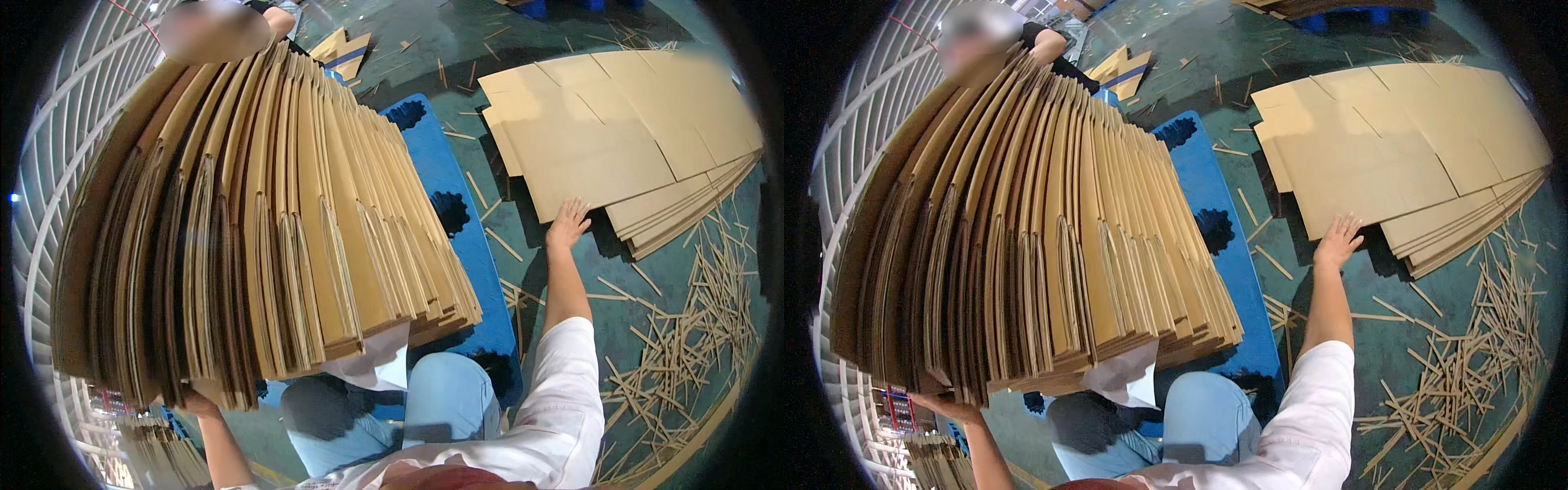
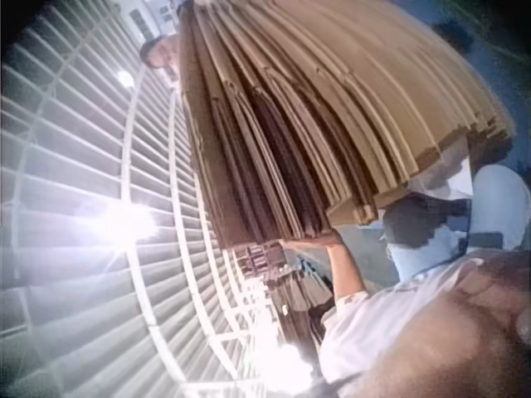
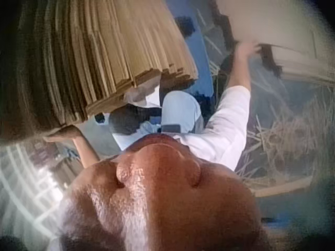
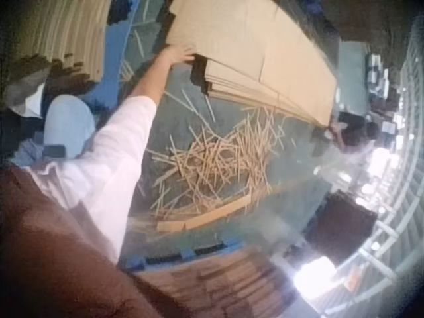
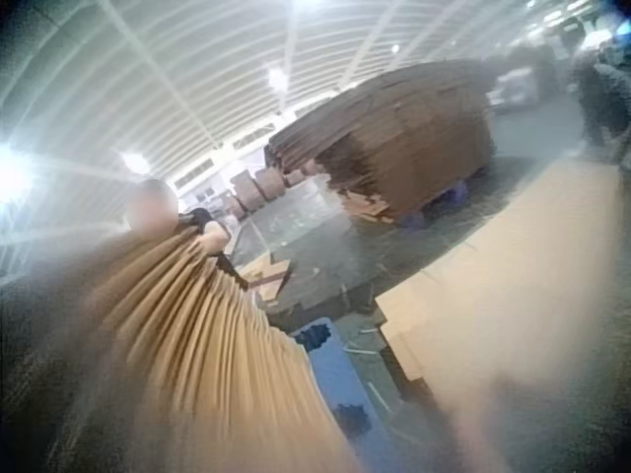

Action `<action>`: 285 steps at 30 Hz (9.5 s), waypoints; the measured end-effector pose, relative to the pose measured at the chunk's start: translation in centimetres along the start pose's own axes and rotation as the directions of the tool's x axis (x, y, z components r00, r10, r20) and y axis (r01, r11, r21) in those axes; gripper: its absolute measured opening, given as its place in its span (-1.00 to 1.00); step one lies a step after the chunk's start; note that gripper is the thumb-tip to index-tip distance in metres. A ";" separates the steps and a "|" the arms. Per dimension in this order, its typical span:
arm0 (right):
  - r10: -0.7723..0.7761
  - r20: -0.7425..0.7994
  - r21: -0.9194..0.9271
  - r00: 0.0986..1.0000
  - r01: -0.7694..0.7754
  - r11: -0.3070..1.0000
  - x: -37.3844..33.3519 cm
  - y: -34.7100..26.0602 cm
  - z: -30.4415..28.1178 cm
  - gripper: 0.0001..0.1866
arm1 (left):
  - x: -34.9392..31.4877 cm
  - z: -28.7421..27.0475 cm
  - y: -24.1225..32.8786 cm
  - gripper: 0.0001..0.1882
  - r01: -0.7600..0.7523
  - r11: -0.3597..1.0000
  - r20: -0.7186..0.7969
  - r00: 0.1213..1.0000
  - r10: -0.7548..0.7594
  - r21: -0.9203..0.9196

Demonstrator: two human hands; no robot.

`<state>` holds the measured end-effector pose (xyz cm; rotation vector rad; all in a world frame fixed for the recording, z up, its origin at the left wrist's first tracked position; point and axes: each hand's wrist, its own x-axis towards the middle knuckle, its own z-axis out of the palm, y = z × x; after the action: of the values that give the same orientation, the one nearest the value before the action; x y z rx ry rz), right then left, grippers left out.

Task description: The person sits on the floor and repeatedly picks up flat cardboard sheets from a stack, then places them onto a separate pile. The person handles the cardboard by hand without using any tools.

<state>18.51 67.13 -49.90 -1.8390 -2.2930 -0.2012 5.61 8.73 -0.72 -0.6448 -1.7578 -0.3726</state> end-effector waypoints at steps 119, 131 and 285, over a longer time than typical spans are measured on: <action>-0.911 -0.126 0.084 -0.393 0.910 -0.405 -15.6 -15.8 -80.8 -0.52 | 16.4 -4.3 -6.7 -0.36 0.228 0.819 0.681 0.690 0.244 -0.526; -0.960 -0.076 0.143 -0.268 0.950 -0.276 -19.8 -16.0 -79.5 -0.55 | 16.7 -4.4 -8.5 -0.18 0.569 0.625 0.839 0.441 0.318 -0.535; -0.912 0.371 0.059 -0.174 -0.976 0.210 -29.6 -17.4 -90.0 -0.50 | 15.0 -19.8 -28.7 -0.60 0.575 -0.785 0.879 -0.222 -0.422 -0.232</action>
<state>13.78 14.80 30.89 -0.5999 -0.6578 3.3893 1.26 -21.76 21.44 0.6080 -1.4216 -3.0532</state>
